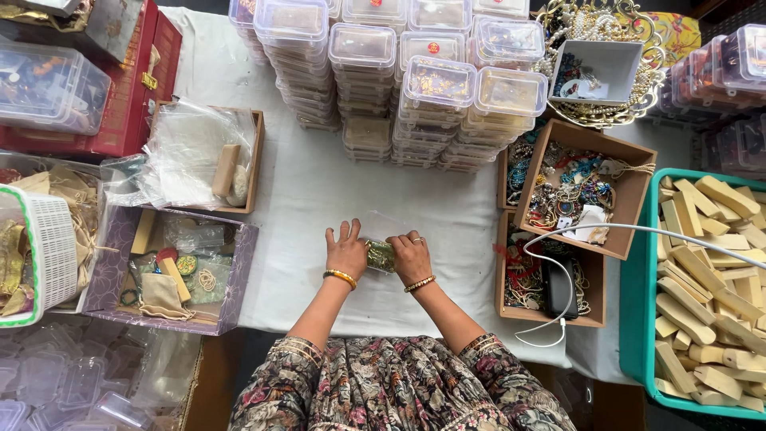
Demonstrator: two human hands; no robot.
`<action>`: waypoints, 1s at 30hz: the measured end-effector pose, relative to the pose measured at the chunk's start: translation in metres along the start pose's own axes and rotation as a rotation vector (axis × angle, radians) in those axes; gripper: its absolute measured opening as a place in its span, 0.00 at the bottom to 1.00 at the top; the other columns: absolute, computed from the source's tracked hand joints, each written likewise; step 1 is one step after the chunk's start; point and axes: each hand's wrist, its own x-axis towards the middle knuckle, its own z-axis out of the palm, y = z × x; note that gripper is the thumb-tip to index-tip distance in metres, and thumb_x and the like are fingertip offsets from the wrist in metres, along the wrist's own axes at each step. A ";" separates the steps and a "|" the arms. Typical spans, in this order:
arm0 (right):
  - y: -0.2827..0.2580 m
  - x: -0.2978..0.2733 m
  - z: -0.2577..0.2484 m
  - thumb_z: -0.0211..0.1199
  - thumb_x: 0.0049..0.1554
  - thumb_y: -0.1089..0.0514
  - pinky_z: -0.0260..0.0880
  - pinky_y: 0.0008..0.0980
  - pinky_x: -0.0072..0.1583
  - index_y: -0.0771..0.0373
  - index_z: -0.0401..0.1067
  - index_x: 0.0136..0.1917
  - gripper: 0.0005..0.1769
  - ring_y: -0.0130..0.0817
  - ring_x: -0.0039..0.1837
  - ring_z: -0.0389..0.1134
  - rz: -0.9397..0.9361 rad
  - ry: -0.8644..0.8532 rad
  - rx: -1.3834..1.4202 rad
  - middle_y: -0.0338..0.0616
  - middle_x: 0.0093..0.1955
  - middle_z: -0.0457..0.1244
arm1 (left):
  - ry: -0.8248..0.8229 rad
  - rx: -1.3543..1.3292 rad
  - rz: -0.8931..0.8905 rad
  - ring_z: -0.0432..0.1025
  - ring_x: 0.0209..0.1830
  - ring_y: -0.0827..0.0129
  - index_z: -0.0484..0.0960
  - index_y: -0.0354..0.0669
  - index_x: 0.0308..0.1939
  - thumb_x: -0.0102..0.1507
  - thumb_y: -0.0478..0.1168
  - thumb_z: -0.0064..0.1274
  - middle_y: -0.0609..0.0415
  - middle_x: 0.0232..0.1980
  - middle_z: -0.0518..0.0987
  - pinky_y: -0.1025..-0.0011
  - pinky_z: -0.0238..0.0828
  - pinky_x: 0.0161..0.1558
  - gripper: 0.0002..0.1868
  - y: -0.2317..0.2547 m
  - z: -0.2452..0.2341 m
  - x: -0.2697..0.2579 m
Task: The person sorts through various jewelry items and packaging materials on a table. They place small jewelry pieces into plastic bags, then into small cloth pouches, and finally into clear plastic containers, stacking them neatly.
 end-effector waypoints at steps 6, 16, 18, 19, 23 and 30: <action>0.017 -0.017 0.031 0.62 0.51 0.66 0.69 0.38 0.54 0.55 0.74 0.46 0.09 0.41 0.53 0.65 0.015 0.018 0.018 0.40 0.45 0.65 | 0.266 0.028 0.130 0.63 0.62 0.63 0.82 0.50 0.46 0.62 0.39 0.52 0.57 0.57 0.73 0.47 0.50 0.65 0.10 -0.005 0.033 -0.005; -0.008 -0.019 -0.003 0.61 0.47 0.65 0.65 0.40 0.54 0.57 0.77 0.50 0.16 0.38 0.54 0.65 -0.104 -0.055 -0.113 0.35 0.50 0.68 | 0.259 -0.110 0.278 0.69 0.52 0.70 0.83 0.52 0.49 0.57 0.32 0.50 0.61 0.47 0.77 0.53 0.51 0.63 0.19 -0.006 0.036 -0.013; 0.003 -0.027 0.007 0.62 0.52 0.64 0.65 0.39 0.58 0.56 0.77 0.53 0.15 0.37 0.57 0.65 -0.062 -0.007 0.017 0.33 0.53 0.68 | 0.253 -0.255 0.223 0.70 0.52 0.67 0.83 0.51 0.47 0.58 0.31 0.51 0.60 0.47 0.78 0.55 0.53 0.62 0.15 -0.007 0.033 -0.012; 0.008 -0.027 0.005 0.62 0.52 0.64 0.65 0.39 0.58 0.56 0.77 0.53 0.15 0.37 0.57 0.65 -0.065 -0.006 0.018 0.33 0.53 0.68 | 0.255 -0.253 0.221 0.70 0.52 0.67 0.83 0.51 0.47 0.58 0.31 0.51 0.60 0.47 0.78 0.55 0.53 0.62 0.15 -0.008 0.025 -0.011; 0.003 -0.010 -0.036 0.68 0.54 0.51 0.62 0.42 0.63 0.62 0.72 0.58 0.21 0.41 0.61 0.62 0.191 0.185 0.317 0.43 0.58 0.65 | 0.315 -0.635 -0.141 0.73 0.48 0.64 0.83 0.47 0.43 0.60 0.33 0.52 0.57 0.46 0.79 0.62 0.65 0.54 0.10 -0.011 0.013 -0.019; 0.035 -0.027 0.002 0.72 0.54 0.39 0.54 0.50 0.71 0.50 0.79 0.48 0.17 0.37 0.68 0.65 -0.003 -0.066 0.178 0.31 0.53 0.69 | 0.305 -1.260 -0.607 0.76 0.34 0.74 0.82 0.44 0.50 0.70 0.39 0.45 0.58 0.46 0.80 0.73 0.76 0.41 0.11 -0.028 0.028 -0.023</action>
